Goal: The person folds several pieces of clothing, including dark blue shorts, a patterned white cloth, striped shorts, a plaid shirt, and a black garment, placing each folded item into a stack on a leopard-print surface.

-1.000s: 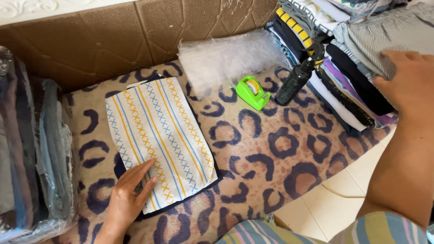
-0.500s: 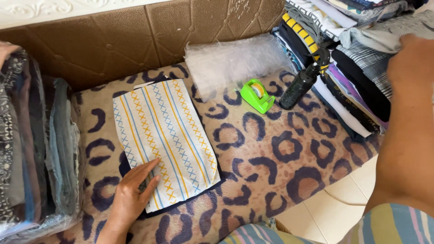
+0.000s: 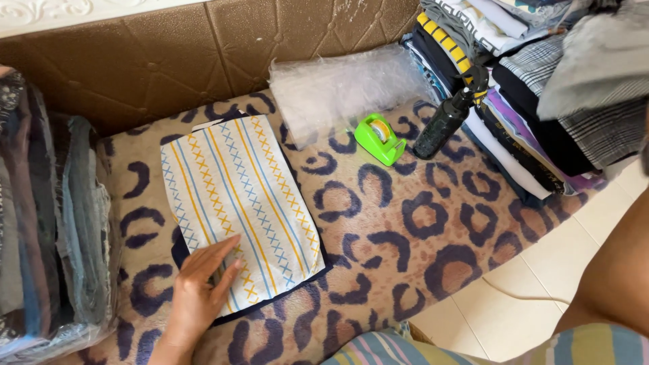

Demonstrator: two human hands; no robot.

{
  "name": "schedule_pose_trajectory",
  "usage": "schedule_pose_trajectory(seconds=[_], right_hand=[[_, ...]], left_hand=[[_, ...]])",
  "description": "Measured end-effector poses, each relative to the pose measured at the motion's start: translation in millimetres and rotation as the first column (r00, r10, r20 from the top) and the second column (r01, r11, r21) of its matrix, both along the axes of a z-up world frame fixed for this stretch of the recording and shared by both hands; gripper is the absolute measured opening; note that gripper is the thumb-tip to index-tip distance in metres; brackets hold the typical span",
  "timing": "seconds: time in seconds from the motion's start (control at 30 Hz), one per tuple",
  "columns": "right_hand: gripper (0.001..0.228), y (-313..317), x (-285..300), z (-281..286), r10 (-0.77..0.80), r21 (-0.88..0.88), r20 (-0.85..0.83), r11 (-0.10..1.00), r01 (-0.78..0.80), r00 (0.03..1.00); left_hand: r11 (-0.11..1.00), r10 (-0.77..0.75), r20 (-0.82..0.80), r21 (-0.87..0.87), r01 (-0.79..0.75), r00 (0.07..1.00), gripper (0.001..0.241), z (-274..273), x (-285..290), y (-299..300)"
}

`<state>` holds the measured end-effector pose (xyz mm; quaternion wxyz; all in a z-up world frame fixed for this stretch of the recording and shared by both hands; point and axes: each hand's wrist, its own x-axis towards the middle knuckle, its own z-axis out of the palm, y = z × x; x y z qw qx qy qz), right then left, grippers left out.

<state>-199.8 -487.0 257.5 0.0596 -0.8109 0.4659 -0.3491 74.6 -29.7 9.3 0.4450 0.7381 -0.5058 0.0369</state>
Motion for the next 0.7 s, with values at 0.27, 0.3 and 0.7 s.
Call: schedule_pose_trajectory(seconds=[0.27,0.3,0.7], right_hand=[[0.061,70.5,-57.6,-85.9,0.069,-0.58,-0.342,0.769,-0.268,0.937],[0.06,74.9,-54.5,-94.9,-0.027,-0.638,-0.33,0.743,-0.202,0.944],[0.035,109.3,-81.1,-122.7,0.372,-0.304,0.029,0.887,-0.347,0.928]], left_hand=[[0.752,-0.575,-0.624,-0.149,0.643,0.528,0.064,68.8,-120.0,-110.0],[0.623,-0.609,-0.674,-0.08,0.778,0.418,0.089,81.2,-132.0,-132.7],[0.95,-0.255,-0.881,-0.305,0.066,-0.4,0.037,111.8,-192.4,-304.2]])
